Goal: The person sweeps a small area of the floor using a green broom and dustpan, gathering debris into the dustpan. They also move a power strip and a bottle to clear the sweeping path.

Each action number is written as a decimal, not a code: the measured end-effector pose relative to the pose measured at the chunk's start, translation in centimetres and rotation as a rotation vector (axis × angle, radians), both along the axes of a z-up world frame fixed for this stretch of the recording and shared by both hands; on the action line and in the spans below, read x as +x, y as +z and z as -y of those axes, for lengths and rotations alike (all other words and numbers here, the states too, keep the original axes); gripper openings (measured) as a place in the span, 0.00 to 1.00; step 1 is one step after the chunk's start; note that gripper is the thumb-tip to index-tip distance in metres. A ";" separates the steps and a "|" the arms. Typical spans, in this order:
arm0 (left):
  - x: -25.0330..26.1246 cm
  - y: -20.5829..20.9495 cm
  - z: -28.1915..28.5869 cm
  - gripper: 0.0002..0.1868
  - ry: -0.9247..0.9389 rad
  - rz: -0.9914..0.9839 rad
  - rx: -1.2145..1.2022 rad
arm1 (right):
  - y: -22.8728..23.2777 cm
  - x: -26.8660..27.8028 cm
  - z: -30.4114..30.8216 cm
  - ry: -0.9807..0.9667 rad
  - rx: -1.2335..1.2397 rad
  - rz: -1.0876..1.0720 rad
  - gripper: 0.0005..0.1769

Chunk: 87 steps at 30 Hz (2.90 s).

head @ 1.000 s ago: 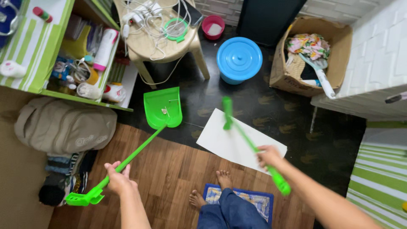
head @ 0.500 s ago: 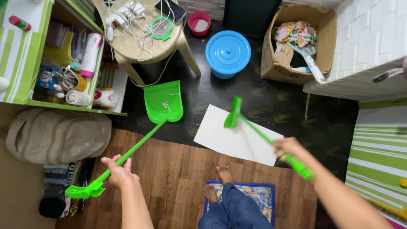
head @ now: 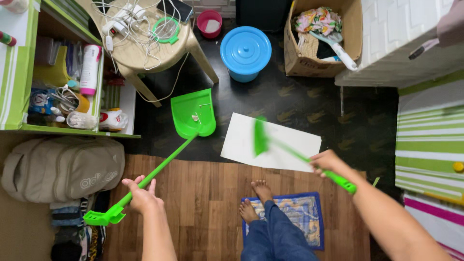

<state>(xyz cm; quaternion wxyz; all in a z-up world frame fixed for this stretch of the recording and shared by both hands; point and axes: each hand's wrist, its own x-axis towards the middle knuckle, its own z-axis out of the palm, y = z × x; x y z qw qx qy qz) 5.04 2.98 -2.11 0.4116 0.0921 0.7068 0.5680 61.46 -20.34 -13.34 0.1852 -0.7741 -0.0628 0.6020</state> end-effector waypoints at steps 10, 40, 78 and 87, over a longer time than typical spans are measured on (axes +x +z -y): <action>-0.5 -0.7 1.7 0.33 -0.046 -0.023 -0.025 | 5.5 -14.4 6.1 0.110 -0.091 -0.190 0.32; 4.0 0.2 3.5 0.35 -0.184 -0.026 -0.021 | 0.1 -5.8 15.0 0.229 -0.057 0.362 0.21; 18.5 0.9 10.4 0.36 0.087 0.036 -0.043 | 1.4 9.3 18.1 0.515 0.145 0.422 0.23; 21.8 -0.4 10.2 0.39 -0.088 -0.037 -0.040 | 3.2 13.9 17.4 0.468 -0.170 0.070 0.24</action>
